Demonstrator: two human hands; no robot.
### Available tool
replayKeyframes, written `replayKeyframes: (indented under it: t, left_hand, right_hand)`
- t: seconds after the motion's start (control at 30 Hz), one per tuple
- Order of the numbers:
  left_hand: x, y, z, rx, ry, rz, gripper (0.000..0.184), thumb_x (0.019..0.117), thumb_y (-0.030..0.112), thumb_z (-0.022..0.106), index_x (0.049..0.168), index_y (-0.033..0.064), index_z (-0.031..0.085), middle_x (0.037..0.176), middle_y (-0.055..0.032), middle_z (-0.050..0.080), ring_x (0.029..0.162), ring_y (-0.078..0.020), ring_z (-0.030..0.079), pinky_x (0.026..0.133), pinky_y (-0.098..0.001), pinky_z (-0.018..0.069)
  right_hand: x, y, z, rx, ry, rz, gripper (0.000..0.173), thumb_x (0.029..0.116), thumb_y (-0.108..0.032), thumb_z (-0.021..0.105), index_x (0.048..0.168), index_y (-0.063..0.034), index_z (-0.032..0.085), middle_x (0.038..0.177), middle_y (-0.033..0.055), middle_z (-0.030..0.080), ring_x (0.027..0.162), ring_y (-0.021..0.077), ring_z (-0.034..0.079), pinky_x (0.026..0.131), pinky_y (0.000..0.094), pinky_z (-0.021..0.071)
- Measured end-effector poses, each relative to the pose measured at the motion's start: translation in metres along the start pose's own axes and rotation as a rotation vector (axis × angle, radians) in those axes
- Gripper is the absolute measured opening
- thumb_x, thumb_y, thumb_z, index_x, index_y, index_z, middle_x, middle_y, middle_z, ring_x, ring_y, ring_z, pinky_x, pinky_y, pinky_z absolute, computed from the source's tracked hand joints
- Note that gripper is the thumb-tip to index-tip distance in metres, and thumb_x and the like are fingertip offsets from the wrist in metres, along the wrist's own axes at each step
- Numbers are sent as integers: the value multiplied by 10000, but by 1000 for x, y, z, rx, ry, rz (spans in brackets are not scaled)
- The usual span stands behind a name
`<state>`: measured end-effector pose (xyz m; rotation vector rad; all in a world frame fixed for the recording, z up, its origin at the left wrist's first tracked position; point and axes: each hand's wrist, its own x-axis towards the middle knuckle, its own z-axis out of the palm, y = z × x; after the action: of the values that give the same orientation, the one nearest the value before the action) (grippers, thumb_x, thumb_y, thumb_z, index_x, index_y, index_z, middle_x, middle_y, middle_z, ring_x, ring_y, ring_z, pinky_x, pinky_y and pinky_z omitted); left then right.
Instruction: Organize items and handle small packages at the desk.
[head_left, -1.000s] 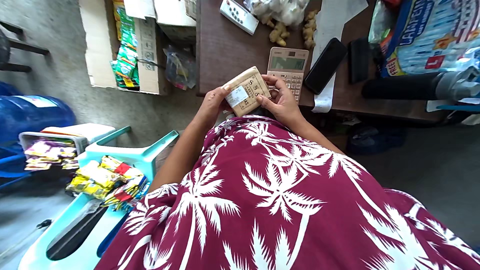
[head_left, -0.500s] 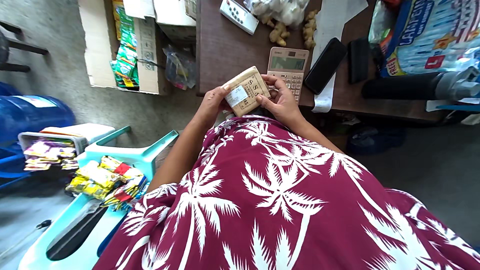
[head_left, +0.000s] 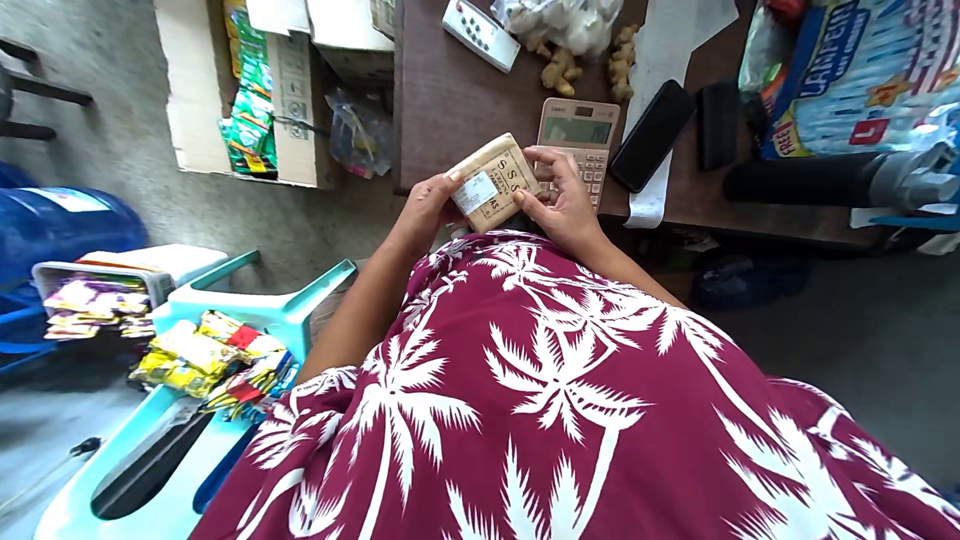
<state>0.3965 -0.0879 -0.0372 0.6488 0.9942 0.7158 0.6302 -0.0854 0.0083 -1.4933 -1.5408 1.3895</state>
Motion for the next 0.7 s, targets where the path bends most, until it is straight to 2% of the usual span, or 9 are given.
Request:
replayKeyframes:
  t: [0.07,0.2,0.37,0.47,0.57,0.63,0.7]
  left_hand:
    - [0,1,0,18,4,-17,385,1085,313,348,1232,47,585,1002,-28,731,810,-100,713,728,-287,609]
    - [1,3,-1,3,3,-16,368,1093,290,345,1181,49,608,944,-17,739,737,-83,703,657,-257,601]
    - [1,11,5,-43,10,-21,370,1097,281,345,1161,47,623,923,-27,747,691,-83,702,596,-239,591]
    - [1,17,9,-43,-6,-33,468,1099,363,261,1140,56,613,896,-21,745,689,-98,708,603,-263,603]
    - [-1,23,13,-4,-40,-63,648,1090,418,96,1084,54,632,853,-11,739,691,-107,702,640,-291,606]
    - [-2,27,15,16,-59,-69,673,1086,424,70,1066,53,631,837,-6,730,687,-105,695,643,-287,603]
    - [-3,30,17,28,-59,-65,660,1088,415,83,1086,43,628,839,-2,726,688,-101,693,646,-279,602]
  right_hand:
    - [2,2,-2,-152,9,-144,589,904,-188,744,1411,31,541,1534,266,401,1244,251,601,880,309,597]
    - [6,4,1,-193,-84,-251,629,867,-314,787,1355,34,594,1574,297,346,1347,322,527,999,388,552]
    - [9,8,3,-155,-175,-218,768,846,-433,808,1420,5,546,1572,288,343,1364,299,518,999,367,563]
    - [11,6,2,-126,-174,-160,820,819,-470,823,1414,11,529,1570,265,350,1367,272,518,997,354,568]
    - [12,5,1,-147,-179,-57,861,784,-533,817,1396,-8,514,1542,223,417,1284,221,580,941,345,578]
    - [11,4,1,-101,-195,26,860,794,-498,813,1408,-4,468,1445,195,500,1090,166,665,845,322,605]
    - [11,2,0,-18,-216,106,836,819,-431,789,1436,-10,412,1316,164,583,957,126,695,784,299,611]
